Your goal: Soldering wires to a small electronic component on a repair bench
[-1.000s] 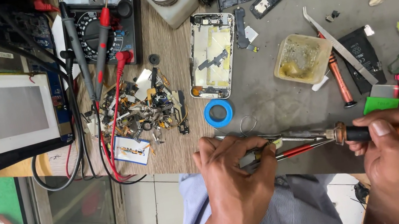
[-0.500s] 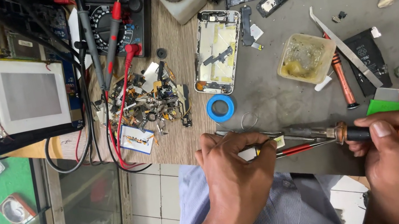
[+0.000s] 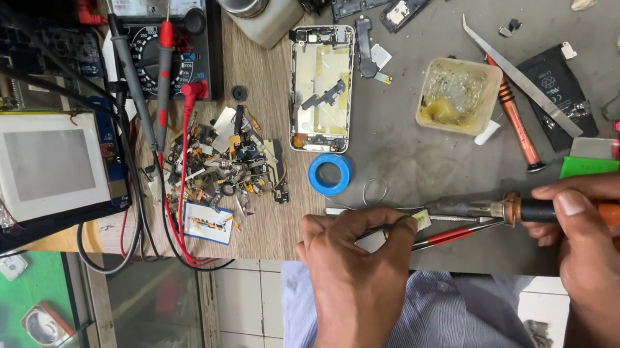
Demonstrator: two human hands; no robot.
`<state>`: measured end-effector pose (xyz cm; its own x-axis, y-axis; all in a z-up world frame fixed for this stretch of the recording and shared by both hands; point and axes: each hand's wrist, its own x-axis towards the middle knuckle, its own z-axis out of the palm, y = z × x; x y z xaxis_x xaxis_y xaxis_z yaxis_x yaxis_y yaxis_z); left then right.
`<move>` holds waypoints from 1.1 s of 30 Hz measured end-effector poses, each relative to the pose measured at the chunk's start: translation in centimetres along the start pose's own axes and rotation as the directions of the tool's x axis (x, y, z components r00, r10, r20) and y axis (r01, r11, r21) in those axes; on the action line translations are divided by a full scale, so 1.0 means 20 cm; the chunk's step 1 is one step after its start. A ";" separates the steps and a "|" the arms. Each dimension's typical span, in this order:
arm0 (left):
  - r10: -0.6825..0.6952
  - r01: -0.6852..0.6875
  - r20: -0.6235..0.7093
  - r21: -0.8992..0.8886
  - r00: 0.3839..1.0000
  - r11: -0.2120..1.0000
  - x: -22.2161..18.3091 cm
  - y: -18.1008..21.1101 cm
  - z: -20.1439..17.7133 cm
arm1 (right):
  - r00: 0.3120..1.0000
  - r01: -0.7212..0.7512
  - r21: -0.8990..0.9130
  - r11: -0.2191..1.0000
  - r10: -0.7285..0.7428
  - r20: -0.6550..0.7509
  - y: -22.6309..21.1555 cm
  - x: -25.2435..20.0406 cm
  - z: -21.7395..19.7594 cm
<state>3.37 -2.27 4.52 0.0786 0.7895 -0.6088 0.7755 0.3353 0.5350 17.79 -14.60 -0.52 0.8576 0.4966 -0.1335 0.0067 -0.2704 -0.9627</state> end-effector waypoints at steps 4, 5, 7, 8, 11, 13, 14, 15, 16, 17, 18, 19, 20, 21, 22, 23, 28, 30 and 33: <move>0.020 -0.020 -0.008 -0.005 1.000 1.000 0.01 -0.01 0.00 | 0.994 0.108 -0.067 0.992 -0.105 0.038 0.06 0.01 -0.03; 0.014 -0.014 -0.003 0.008 1.000 1.000 0.01 -0.01 0.00 | 0.994 0.100 -0.075 0.992 -0.097 0.049 0.06 0.01 -0.04; 0.002 -0.002 0.001 0.003 1.000 1.000 0.01 0.01 0.00 | 0.993 0.114 -0.082 0.990 -0.110 0.054 0.05 0.01 -0.03; -0.010 0.010 0.006 0.000 1.000 1.000 0.00 0.01 0.00 | 0.991 0.126 -0.089 0.988 -0.121 0.057 0.04 0.01 -0.03; -0.018 0.018 0.011 0.010 1.000 1.000 0.00 0.02 -0.01 | 0.996 0.085 -0.077 0.993 -0.082 0.043 0.01 0.01 -0.01; -0.021 0.021 0.009 0.010 1.000 1.000 0.00 0.02 0.00 | 0.994 0.101 -0.090 0.991 -0.096 0.057 0.01 0.02 -0.01; -0.023 0.023 0.008 0.010 1.000 1.000 0.01 0.02 0.00 | 0.991 0.117 -0.104 0.988 -0.110 0.069 0.02 0.02 -0.02; -0.022 0.022 0.009 0.011 1.000 1.000 0.01 0.01 0.00 | 0.992 0.117 -0.104 0.988 -0.110 0.068 0.01 0.02 -0.01; -0.014 0.014 0.006 0.013 1.000 1.000 0.01 0.01 0.00 | 0.995 0.087 -0.082 0.993 -0.082 0.061 0.00 0.02 -0.01; -0.006 0.006 0.003 0.016 1.000 1.000 0.01 0.00 0.00 | 0.997 0.057 -0.060 0.997 -0.054 0.055 -0.02 0.01 0.00; -0.005 0.005 0.003 0.017 1.000 1.000 0.01 0.00 0.00 | 0.997 0.056 -0.059 0.997 -0.053 0.054 -0.01 0.01 0.00; 0.018 -0.018 0.003 0.017 1.000 1.000 0.01 -0.01 0.00 | 0.998 0.038 -0.058 0.998 -0.035 0.055 -0.01 0.01 0.00; 0.039 -0.039 0.004 0.017 0.999 0.999 0.01 -0.01 0.00 | 0.998 0.018 -0.058 0.998 -0.015 0.056 -0.01 0.01 -0.01; 0.037 -0.038 0.006 0.018 0.999 0.999 0.01 -0.01 -0.01 | 0.998 0.017 -0.059 0.998 -0.013 0.056 -0.02 0.01 -0.01; 0.015 -0.015 0.019 0.021 1.000 1.000 0.01 0.00 -0.01 | 0.998 0.014 -0.080 0.997 -0.010 0.056 -0.02 0.01 -0.01; -0.008 0.007 0.033 0.024 0.999 1.000 0.01 0.01 -0.02 | 0.998 0.012 -0.102 0.995 -0.006 0.055 -0.03 0.01 0.00; -0.002 0.002 0.019 0.024 1.000 1.000 0.01 0.02 -0.02 | 0.997 0.040 -0.072 0.997 -0.035 0.063 -0.02 0.01 0.00; 0.000 0.000 0.014 0.026 1.000 1.000 0.01 0.03 -0.02 | 0.998 0.040 -0.061 0.997 -0.037 0.060 -0.02 0.01 0.00; -0.033 0.033 0.025 0.022 0.999 0.999 0.02 0.04 -0.02 | 0.998 0.025 -0.054 0.998 -0.022 0.057 -0.02 0.01 0.00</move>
<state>3.67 -1.54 4.98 0.0685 0.7645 -0.6410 0.7916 0.3494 0.5013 18.02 -14.38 -0.17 0.8268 0.5484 -0.1255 0.0560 -0.3023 -0.9516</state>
